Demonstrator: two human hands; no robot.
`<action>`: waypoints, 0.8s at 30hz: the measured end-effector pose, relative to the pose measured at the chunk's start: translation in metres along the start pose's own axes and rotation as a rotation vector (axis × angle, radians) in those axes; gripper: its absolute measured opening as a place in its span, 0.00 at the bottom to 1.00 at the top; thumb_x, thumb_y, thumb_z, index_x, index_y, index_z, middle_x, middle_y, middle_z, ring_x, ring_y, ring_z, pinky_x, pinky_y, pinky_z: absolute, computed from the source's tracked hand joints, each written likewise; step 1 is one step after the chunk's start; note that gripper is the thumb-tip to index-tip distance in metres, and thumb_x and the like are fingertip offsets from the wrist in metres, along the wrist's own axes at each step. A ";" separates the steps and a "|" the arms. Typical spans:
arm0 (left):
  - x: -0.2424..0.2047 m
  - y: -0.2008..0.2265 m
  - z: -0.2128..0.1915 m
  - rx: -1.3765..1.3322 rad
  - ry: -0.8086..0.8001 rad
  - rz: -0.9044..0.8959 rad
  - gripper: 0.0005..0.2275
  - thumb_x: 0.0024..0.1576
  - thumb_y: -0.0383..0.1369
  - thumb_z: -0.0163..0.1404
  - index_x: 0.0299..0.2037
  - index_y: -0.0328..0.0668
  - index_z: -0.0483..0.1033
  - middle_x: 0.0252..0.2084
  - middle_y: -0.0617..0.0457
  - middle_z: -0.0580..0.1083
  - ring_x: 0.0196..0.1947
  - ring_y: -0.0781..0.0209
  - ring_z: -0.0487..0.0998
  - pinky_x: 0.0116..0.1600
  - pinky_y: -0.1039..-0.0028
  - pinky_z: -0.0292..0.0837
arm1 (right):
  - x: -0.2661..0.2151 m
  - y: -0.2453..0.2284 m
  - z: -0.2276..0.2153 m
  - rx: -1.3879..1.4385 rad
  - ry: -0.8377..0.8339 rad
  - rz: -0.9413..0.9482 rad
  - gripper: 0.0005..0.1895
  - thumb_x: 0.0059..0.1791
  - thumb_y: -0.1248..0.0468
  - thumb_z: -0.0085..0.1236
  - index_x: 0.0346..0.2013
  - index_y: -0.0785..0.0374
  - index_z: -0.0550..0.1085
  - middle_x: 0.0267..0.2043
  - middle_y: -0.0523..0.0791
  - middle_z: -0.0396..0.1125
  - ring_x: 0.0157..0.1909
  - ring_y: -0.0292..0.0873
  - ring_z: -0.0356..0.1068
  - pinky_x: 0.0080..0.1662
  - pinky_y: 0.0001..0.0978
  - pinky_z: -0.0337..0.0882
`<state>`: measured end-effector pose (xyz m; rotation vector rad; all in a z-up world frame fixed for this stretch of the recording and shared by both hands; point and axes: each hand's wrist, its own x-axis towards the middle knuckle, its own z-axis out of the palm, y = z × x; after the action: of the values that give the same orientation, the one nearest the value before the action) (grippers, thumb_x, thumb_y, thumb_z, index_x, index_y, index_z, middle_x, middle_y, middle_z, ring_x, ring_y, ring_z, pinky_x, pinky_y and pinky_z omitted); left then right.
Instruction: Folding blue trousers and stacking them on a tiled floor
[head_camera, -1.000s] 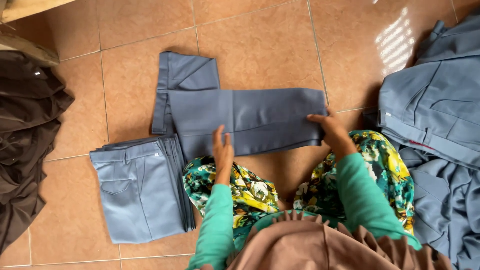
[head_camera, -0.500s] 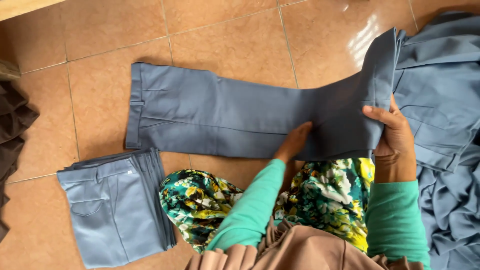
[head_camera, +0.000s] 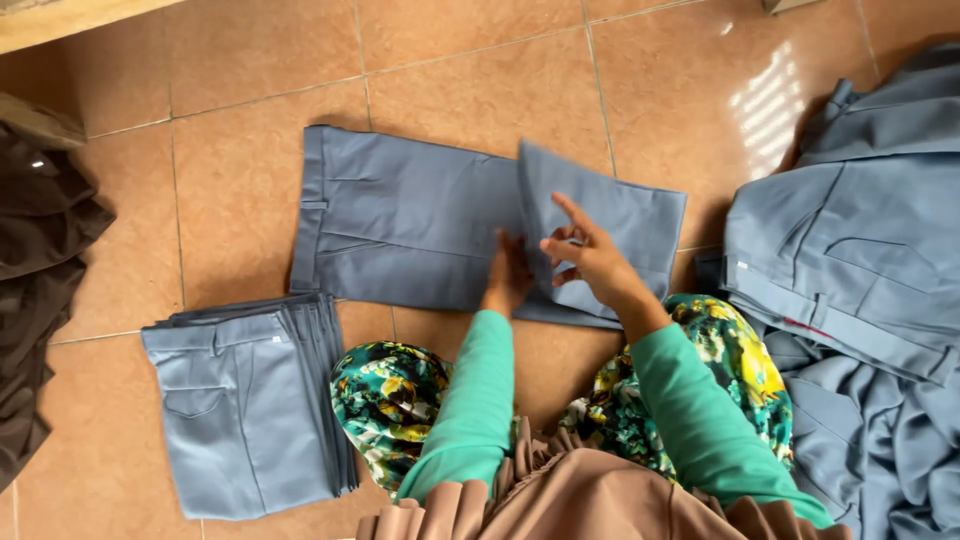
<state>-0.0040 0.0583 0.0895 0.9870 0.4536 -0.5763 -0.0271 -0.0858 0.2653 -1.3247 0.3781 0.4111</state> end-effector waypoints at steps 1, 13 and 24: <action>-0.027 0.022 0.006 0.001 0.006 0.001 0.39 0.64 0.66 0.34 0.75 0.41 0.53 0.72 0.38 0.58 0.72 0.39 0.57 0.73 0.47 0.52 | 0.006 0.015 -0.006 0.002 -0.005 0.002 0.43 0.44 0.69 0.68 0.72 0.51 0.61 0.39 0.48 0.64 0.32 0.44 0.68 0.26 0.42 0.77; 0.026 -0.043 -0.116 0.809 0.665 0.153 0.27 0.55 0.45 0.56 0.64 0.44 0.72 0.59 0.38 0.74 0.61 0.44 0.74 0.63 0.60 0.72 | 0.054 0.149 -0.190 -0.904 0.596 0.084 0.36 0.48 0.54 0.63 0.70 0.52 0.66 0.63 0.59 0.59 0.63 0.68 0.63 0.61 0.61 0.65; -0.063 -0.003 -0.085 1.277 0.612 0.179 0.22 0.64 0.33 0.45 0.68 0.67 0.60 0.56 0.46 0.73 0.56 0.42 0.77 0.54 0.51 0.78 | 0.078 0.205 -0.195 -0.175 0.637 0.093 0.30 0.43 0.65 0.71 0.59 0.59 0.74 0.45 0.59 0.71 0.47 0.58 0.74 0.44 0.53 0.74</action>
<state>-0.0620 0.1460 0.0845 2.4366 0.5121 -0.3487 -0.0672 -0.2314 0.0138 -1.5991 0.9527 0.0869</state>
